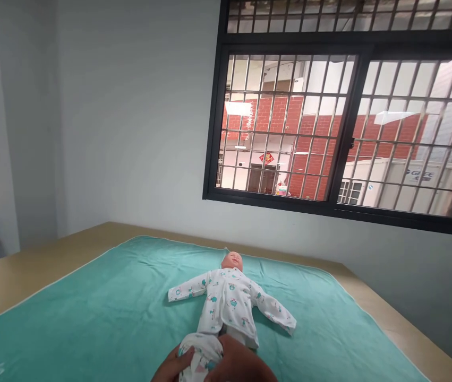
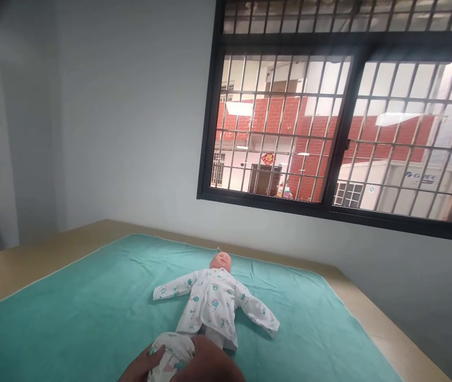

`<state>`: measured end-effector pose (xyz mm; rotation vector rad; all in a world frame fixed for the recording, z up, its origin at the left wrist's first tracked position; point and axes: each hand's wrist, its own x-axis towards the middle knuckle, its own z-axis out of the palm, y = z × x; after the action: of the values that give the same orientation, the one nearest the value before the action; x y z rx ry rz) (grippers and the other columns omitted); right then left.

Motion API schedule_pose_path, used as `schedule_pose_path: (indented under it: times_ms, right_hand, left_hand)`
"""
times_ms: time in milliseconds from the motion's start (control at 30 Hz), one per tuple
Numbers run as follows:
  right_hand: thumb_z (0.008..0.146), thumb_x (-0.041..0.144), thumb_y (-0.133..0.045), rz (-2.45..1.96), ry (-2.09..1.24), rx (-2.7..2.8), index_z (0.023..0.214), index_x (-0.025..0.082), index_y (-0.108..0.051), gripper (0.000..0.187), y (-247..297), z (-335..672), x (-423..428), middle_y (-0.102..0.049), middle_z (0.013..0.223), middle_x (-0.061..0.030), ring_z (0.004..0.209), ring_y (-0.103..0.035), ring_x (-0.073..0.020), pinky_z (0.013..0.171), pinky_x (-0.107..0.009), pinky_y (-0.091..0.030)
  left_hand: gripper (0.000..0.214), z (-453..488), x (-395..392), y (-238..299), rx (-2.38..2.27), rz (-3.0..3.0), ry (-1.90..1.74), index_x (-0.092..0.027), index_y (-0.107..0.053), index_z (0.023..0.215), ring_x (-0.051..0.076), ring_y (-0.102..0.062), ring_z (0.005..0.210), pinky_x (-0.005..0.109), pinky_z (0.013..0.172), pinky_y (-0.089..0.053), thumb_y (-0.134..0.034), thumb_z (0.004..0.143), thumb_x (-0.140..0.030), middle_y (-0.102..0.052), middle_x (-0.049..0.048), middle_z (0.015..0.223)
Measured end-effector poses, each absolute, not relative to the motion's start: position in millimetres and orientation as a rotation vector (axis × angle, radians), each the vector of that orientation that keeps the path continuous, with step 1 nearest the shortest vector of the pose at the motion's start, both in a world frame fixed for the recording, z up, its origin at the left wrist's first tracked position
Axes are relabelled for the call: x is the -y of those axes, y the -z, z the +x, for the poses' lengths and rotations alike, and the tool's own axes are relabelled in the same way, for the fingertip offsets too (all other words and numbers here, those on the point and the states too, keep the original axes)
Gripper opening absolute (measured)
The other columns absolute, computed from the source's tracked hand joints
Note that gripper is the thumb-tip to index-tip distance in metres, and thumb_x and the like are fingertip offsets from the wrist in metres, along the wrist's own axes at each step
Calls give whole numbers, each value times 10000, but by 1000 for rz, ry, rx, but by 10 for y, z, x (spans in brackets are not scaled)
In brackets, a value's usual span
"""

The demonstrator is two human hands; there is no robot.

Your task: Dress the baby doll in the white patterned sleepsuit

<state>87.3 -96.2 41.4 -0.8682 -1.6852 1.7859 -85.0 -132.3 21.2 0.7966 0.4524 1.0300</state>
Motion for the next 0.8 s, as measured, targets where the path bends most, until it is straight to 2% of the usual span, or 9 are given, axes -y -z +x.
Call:
schedule_pose_path:
  times_ms: [200, 300, 367, 500, 633, 733, 800]
  right_hand:
    - [517, 274, -745, -916, -1717, 1384, 777, 147, -730, 289, -200, 817, 794, -686, 727, -31, 725, -607, -202, 757, -340, -468]
    - [560, 252, -678, -986, -1594, 1369, 772, 165, -712, 231, -99, 828, 704, -686, 743, -28, 746, -601, -207, 767, -344, -465]
    - [574, 246, -658, -1043, -1521, 1397, 785, 169, -708, 230, -69, 835, 680, -690, 746, -28, 753, -600, -214, 769, -348, -463]
    - [627, 315, -679, -1011, -1516, 1491, 849, 175, -721, 266, -141, 870, 740, -707, 798, -42, 815, -611, -233, 790, -349, -470]
    - [631, 425, -748, -763, -1690, 1755, 976, 207, -728, 409, -358, 944, 891, -717, 910, -20, 886, -626, -234, 845, -336, -467]
    - [564, 344, -821, -713, -1766, 1830, 1004, 229, -731, 463, -461, 959, 973, -719, 957, -1, 888, -631, -224, 847, -314, -462]
    - [571, 285, -814, -741, -1773, 1774, 995, 232, -736, 435, -452, 940, 980, -722, 960, -3, 879, -633, -218, 837, -309, -466]
  left_hand:
    - [563, -835, 1402, -354, -482, 945, -1012, -102, -646, 1178, 331, -633, 1031, 456, 975, -432, -705, 749, -461, -697, 167, 1056]
    - [719, -823, 1383, -398, -585, 1206, -988, -167, -592, 1264, 329, -587, 1104, 438, 991, -429, -830, 598, -293, -663, 110, 1187]
    - [763, -791, 1353, -395, -713, 1344, -1006, -204, -589, 1269, 322, -566, 1131, 414, 1006, -423, -808, 540, -146, -644, 69, 1237]
    - [529, -731, 1295, -298, -915, 1331, -1108, -149, -664, 1145, 307, -611, 1028, 385, 943, -453, -664, 616, -142, -707, 74, 1097]
    - [463, -768, 1313, -243, -987, 1192, -1210, -124, -682, 1069, 263, -628, 917, 349, 865, -467, -579, 618, -130, -730, 60, 961]
    - [460, -808, 1377, -290, -983, 1111, -1226, -135, -692, 1044, 240, -627, 864, 330, 816, -465, -552, 606, -114, -730, 48, 911]
    - [499, -809, 1429, -342, -894, 1020, -1203, -137, -688, 1064, 247, -634, 883, 333, 820, -465, -549, 586, -109, -730, 55, 913]
